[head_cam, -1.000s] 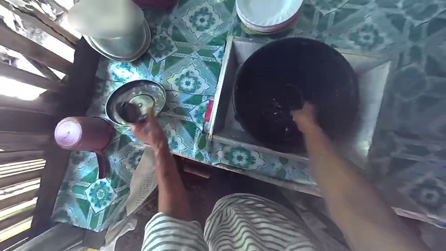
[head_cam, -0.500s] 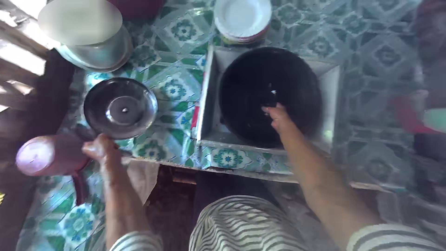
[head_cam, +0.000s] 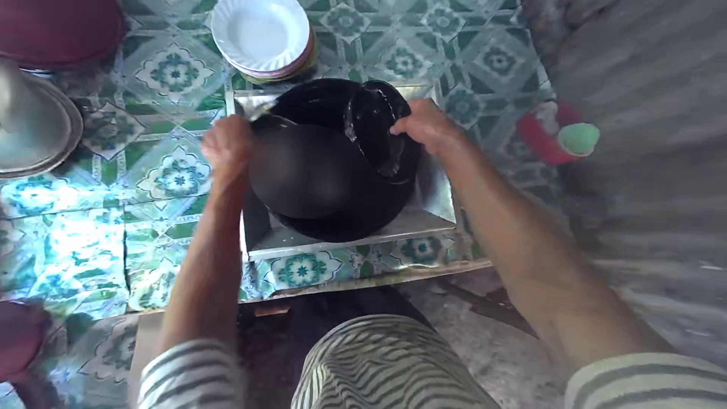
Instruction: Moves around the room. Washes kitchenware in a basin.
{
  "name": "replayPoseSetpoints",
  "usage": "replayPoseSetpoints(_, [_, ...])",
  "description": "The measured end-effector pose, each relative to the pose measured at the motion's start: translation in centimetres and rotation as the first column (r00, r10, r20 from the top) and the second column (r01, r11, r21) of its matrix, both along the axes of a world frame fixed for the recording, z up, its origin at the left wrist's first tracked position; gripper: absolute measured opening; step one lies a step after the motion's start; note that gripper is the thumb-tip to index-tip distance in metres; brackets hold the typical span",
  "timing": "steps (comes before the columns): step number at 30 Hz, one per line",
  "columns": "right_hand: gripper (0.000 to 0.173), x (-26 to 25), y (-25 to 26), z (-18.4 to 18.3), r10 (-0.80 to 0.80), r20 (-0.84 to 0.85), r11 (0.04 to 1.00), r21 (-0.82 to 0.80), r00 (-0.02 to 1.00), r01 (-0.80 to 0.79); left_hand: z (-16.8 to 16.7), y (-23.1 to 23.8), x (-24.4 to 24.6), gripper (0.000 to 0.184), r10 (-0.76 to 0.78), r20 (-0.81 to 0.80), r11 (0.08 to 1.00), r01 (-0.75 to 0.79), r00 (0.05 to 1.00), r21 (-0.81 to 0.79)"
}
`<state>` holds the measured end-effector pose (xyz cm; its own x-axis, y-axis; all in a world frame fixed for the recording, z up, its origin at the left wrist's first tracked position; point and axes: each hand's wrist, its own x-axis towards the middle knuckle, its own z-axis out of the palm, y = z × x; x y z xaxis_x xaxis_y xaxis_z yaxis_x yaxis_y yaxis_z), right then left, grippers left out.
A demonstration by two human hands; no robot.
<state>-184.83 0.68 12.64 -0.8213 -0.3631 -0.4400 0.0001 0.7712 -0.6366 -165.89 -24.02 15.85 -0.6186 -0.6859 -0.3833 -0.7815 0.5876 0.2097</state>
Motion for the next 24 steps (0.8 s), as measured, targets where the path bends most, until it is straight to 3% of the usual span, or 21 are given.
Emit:
replayPoseSetpoints(5, [0.042,-0.2,0.9,2.0,0.231,-0.244,0.96,0.216,0.942,-0.18,-12.3,4.7,-5.0,0.036,0.151,-0.034,0.971,-0.142,0.988,0.193])
replayPoseSetpoints(8, [0.041,-0.1,1.7,1.9,0.195,-0.31,0.976,0.155,0.931,-0.152,-18.2,6.9,-4.7,0.041,0.404,-0.095,0.861,-0.344,0.91,0.375])
replayPoseSetpoints(10, [0.037,0.0,2.3,1.5,0.117,-0.322,0.993,0.061,0.939,-0.102,-20.4,8.6,-4.5,0.049,0.528,-0.124,0.788,-0.431,0.84,0.44])
replayPoseSetpoints(15, [0.033,0.9,5.2,-1.4,-0.069,-0.324,0.985,-0.173,0.944,0.012,-19.6,8.7,-4.7,0.043,0.572,-0.102,0.709,-0.428,0.814,0.56])
replayPoseSetpoints(18, [0.037,1.7,8.2,-3.0,-0.125,-0.332,0.965,-0.26,0.935,0.037,-18.9,8.0,-4.4,0.04,0.639,-0.331,0.727,-0.404,0.695,0.555])
replayPoseSetpoints(19, [0.04,2.2,9.2,-3.1,-0.139,-0.329,0.963,-0.266,0.934,0.05,-18.2,7.7,-4.3,0.046,0.608,-0.416,0.773,-0.384,0.676,0.505])
replayPoseSetpoints(21, [0.045,3.4,10.8,-3.1,-0.14,-0.361,0.966,-0.254,0.922,0.047,-15.7,7.4,-4.4,0.047,0.441,-0.516,0.896,-0.327,0.734,0.301])
replayPoseSetpoints(24, [0.045,4.0,11.8,-3.1,-0.115,-0.468,0.982,-0.189,0.876,0.027,-10.0,7.5,-5.0,0.041,0.161,-0.468,0.987,-0.154,0.869,0.054])
